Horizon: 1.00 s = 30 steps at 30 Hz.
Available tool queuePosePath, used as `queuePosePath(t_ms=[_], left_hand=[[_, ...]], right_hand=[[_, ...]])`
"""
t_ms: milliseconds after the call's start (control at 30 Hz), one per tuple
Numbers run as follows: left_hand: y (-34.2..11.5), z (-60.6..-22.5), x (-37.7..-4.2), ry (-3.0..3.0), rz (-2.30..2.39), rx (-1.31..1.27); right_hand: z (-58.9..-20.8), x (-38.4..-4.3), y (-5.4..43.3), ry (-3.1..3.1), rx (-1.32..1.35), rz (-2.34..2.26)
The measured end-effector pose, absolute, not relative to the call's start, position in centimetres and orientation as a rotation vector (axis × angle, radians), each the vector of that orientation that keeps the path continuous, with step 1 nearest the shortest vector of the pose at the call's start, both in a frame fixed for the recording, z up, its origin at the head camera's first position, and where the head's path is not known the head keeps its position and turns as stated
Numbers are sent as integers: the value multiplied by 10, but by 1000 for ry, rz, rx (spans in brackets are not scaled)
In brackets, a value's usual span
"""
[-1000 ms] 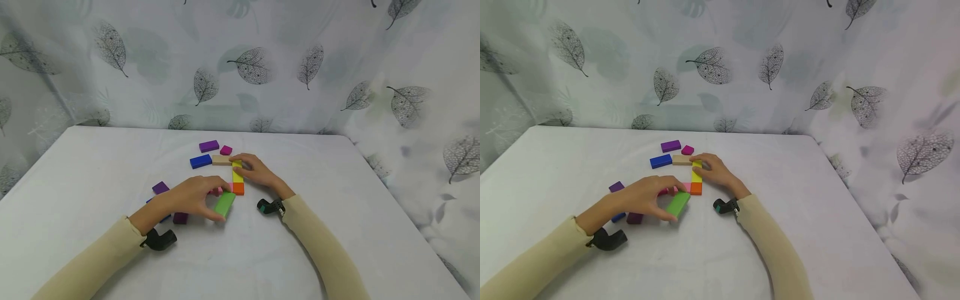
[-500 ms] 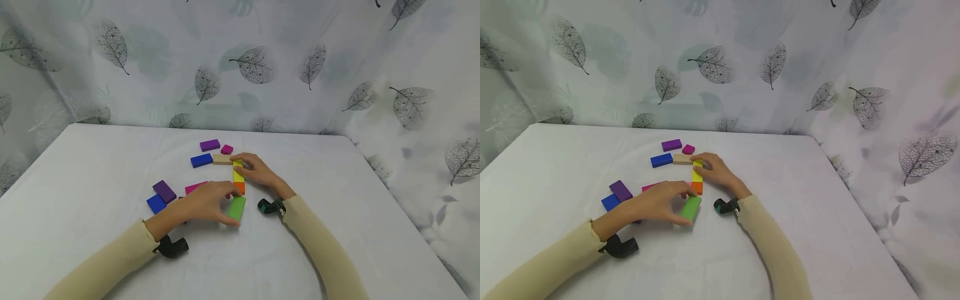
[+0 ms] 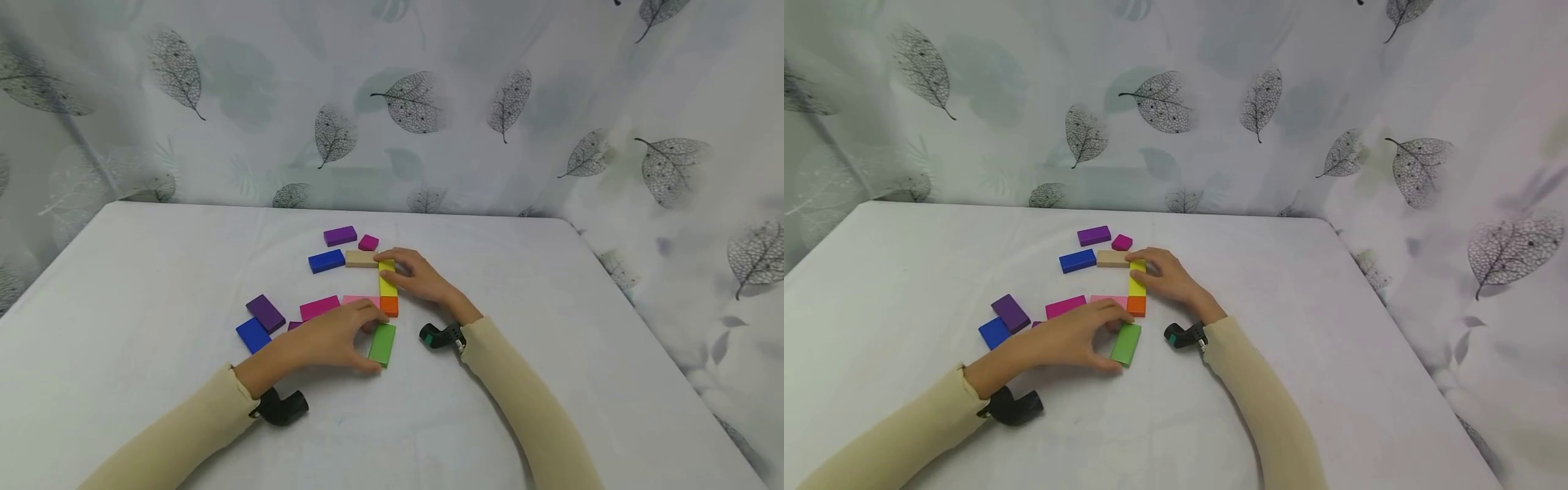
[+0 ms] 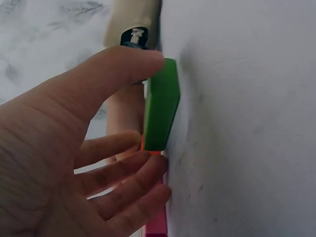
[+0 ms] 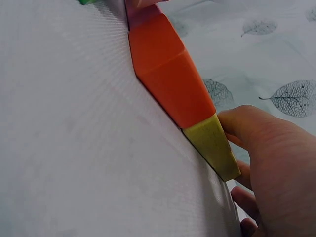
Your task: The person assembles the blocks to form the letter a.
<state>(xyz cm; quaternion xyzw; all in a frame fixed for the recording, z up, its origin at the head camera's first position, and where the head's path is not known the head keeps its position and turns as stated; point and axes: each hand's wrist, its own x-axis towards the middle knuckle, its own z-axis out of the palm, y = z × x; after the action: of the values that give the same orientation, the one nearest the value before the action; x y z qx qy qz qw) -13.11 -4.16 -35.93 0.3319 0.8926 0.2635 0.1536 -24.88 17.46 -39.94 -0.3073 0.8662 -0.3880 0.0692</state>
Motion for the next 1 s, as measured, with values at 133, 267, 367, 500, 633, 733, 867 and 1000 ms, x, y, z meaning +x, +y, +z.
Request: queuePosePath(t_ms=[133, 267, 367, 500, 633, 733, 867, 1000], left_hand=[[-47, -356, -130, 2491, 825, 975], [-47, -357, -129, 2481, 850, 1005], [-45, -358, -130, 2503, 855, 995], [-43, -359, -131, 2526, 855, 994], [-41, -359, -131, 2551, 851, 1007], [-40, -359, -130, 2574, 844, 1004], [-38, -360, -129, 2608, 818, 1004], [-37, -364, -130, 2637, 807, 1016]], right_hand=[[-399, -248, 173, 2596, -928, -1174], [-400, -248, 173, 2593, -928, -1168], [-400, -249, 173, 2601, -912, -1157], [-399, -248, 173, 2614, -901, -1147], [-396, -247, 173, 2621, -903, -1157], [-395, -246, 173, 2616, -887, -1164], [-395, -246, 173, 2612, -881, -1162], [-396, -247, 173, 2609, -893, -1162]])
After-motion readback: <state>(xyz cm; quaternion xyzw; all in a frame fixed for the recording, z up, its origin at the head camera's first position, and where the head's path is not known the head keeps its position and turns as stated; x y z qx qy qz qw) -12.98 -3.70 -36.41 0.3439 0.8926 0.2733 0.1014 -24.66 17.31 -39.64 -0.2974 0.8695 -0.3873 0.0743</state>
